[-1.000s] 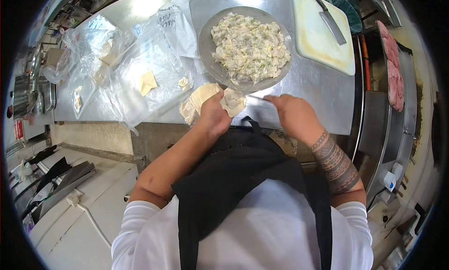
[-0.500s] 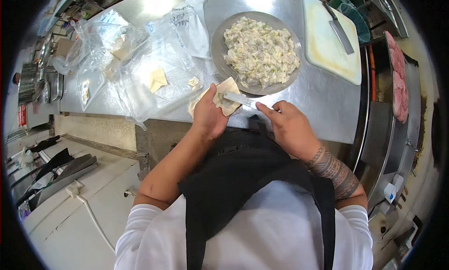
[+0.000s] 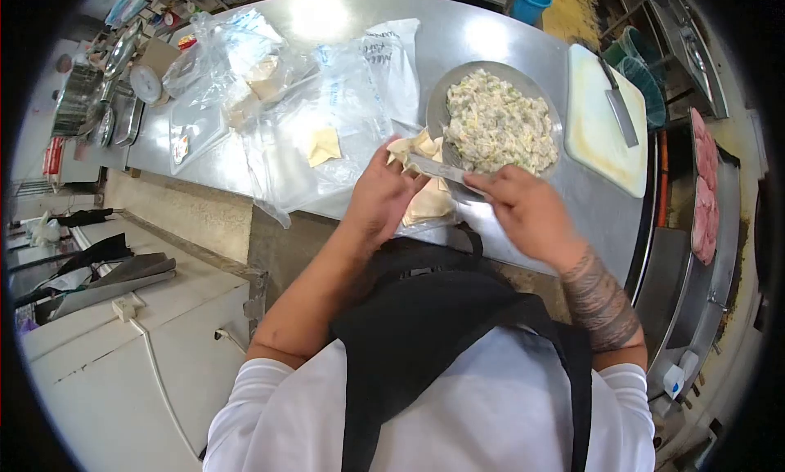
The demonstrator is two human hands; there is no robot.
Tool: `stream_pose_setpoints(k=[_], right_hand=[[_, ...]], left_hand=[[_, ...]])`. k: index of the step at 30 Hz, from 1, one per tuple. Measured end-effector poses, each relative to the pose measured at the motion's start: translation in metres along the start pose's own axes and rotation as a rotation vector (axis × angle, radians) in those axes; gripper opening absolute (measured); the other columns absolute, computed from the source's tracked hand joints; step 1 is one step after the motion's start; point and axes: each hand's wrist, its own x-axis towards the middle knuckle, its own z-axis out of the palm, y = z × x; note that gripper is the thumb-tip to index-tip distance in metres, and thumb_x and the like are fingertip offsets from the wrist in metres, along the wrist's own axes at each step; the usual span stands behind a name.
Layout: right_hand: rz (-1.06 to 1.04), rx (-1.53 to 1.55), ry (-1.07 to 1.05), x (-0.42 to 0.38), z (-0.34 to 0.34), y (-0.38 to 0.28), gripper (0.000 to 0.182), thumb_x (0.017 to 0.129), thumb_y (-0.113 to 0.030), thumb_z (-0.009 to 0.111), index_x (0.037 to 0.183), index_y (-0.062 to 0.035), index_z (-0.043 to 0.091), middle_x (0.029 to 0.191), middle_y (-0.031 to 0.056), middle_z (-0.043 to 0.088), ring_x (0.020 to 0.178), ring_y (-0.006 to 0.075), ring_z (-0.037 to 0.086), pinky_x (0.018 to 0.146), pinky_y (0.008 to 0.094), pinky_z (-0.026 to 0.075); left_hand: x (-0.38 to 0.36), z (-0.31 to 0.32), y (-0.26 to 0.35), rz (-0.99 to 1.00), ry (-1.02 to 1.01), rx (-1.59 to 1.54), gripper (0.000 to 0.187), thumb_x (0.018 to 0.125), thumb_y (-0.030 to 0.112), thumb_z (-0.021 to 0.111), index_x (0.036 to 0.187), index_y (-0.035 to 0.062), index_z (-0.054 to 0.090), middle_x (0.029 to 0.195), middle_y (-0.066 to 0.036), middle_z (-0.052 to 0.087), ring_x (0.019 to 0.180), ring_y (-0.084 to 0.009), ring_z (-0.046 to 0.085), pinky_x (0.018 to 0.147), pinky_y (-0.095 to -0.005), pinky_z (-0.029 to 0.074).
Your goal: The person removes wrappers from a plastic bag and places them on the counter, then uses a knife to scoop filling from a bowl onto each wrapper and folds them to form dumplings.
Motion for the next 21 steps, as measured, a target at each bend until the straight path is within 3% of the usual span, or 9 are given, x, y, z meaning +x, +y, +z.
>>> stream_pose_setpoints(k=[1, 4, 5, 9, 12, 15, 18, 21], right_hand=[[-0.009, 0.025, -0.063, 0.007, -0.020, -0.006, 0.045, 0.087, 0.002, 0.064, 0.129, -0.0127, 0.073, 0.087, 0.0123, 0.061, 0.082, 0.0304, 0.063, 0.072, 0.0413, 0.052], [-0.054, 0.067, -0.229, 0.023, -0.052, -0.021, 0.042, 0.087, 0.003, 0.066, 0.124, -0.0131, 0.076, 0.084, 0.0118, 0.061, 0.081, 0.0312, 0.064, 0.073, 0.0415, 0.051], [-0.072, 0.071, -0.275, 0.028, -0.057, -0.028, 0.041, 0.087, 0.002, 0.066, 0.124, -0.0130, 0.076, 0.084, 0.0118, 0.061, 0.081, 0.0312, 0.064, 0.073, 0.0416, 0.051], [-0.118, 0.081, -0.388, 0.042, -0.048, -0.038, 0.041, 0.086, 0.002, 0.067, 0.123, -0.0124, 0.076, 0.083, 0.0123, 0.061, 0.082, 0.0318, 0.065, 0.074, 0.0423, 0.051], [-0.048, 0.180, -0.423, 0.047, -0.041, -0.030, 0.039, 0.088, -0.002, 0.065, 0.123, -0.0147, 0.076, 0.090, 0.0153, 0.066, 0.085, 0.0358, 0.065, 0.078, 0.0445, 0.053], [0.077, 0.170, -0.329, 0.043, -0.054, -0.024, 0.041, 0.087, 0.003, 0.067, 0.125, -0.0105, 0.075, 0.086, 0.0137, 0.065, 0.080, 0.0289, 0.063, 0.076, 0.0386, 0.051], [0.318, 0.225, -0.156, 0.026, -0.044, -0.005, 0.036, 0.093, 0.001, 0.064, 0.127, -0.0091, 0.073, 0.103, 0.0152, 0.073, 0.089, 0.0249, 0.068, 0.081, 0.0354, 0.054], [0.488, 0.326, -0.077, 0.004, -0.022, 0.014, 0.036, 0.096, 0.001, 0.064, 0.131, -0.0052, 0.069, 0.107, 0.0121, 0.074, 0.091, 0.0176, 0.066, 0.082, 0.0321, 0.053]], left_hand=[[-0.001, 0.000, 0.018, -0.132, -0.078, 0.318, 0.051, 0.087, -0.002, 0.073, 0.136, -0.0017, 0.057, 0.125, -0.012, 0.067, 0.116, -0.0202, 0.065, 0.102, -0.0365, 0.052], [-0.012, -0.013, 0.051, -0.293, -0.307, 0.672, 0.053, 0.083, 0.003, 0.081, 0.132, -0.0007, 0.061, 0.117, -0.006, 0.070, 0.108, -0.0143, 0.066, 0.094, -0.0304, 0.053], [-0.017, -0.008, 0.052, -0.254, -0.364, 0.641, 0.042, 0.082, 0.004, 0.081, 0.120, -0.0003, 0.066, 0.109, -0.005, 0.071, 0.104, -0.0154, 0.066, 0.098, -0.0315, 0.051], [-0.019, -0.006, 0.064, -0.054, -0.525, 1.190, 0.026, 0.085, 0.013, 0.082, 0.106, 0.0035, 0.070, 0.097, -0.002, 0.071, 0.090, -0.0144, 0.064, 0.085, -0.0322, 0.052], [-0.019, -0.022, 0.063, 0.088, -0.513, 1.293, 0.021, 0.089, 0.014, 0.079, 0.104, 0.0023, 0.070, 0.093, -0.002, 0.070, 0.084, -0.0137, 0.064, 0.078, -0.0300, 0.052], [-0.007, -0.051, 0.078, -0.180, -0.287, 0.946, 0.017, 0.094, 0.016, 0.075, 0.102, 0.0023, 0.069, 0.095, -0.003, 0.071, 0.071, -0.0106, 0.058, 0.065, -0.0266, 0.048], [0.010, -0.084, 0.089, -0.106, 0.044, 0.684, 0.014, 0.098, 0.017, 0.072, 0.098, 0.0043, 0.065, 0.089, -0.004, 0.068, 0.061, -0.0064, 0.048, 0.054, -0.0223, 0.040], [0.039, -0.116, 0.105, -0.119, 0.242, 0.371, 0.018, 0.095, 0.019, 0.076, 0.094, 0.0068, 0.063, 0.081, -0.004, 0.065, 0.059, -0.0060, 0.048, 0.051, -0.0231, 0.038]])
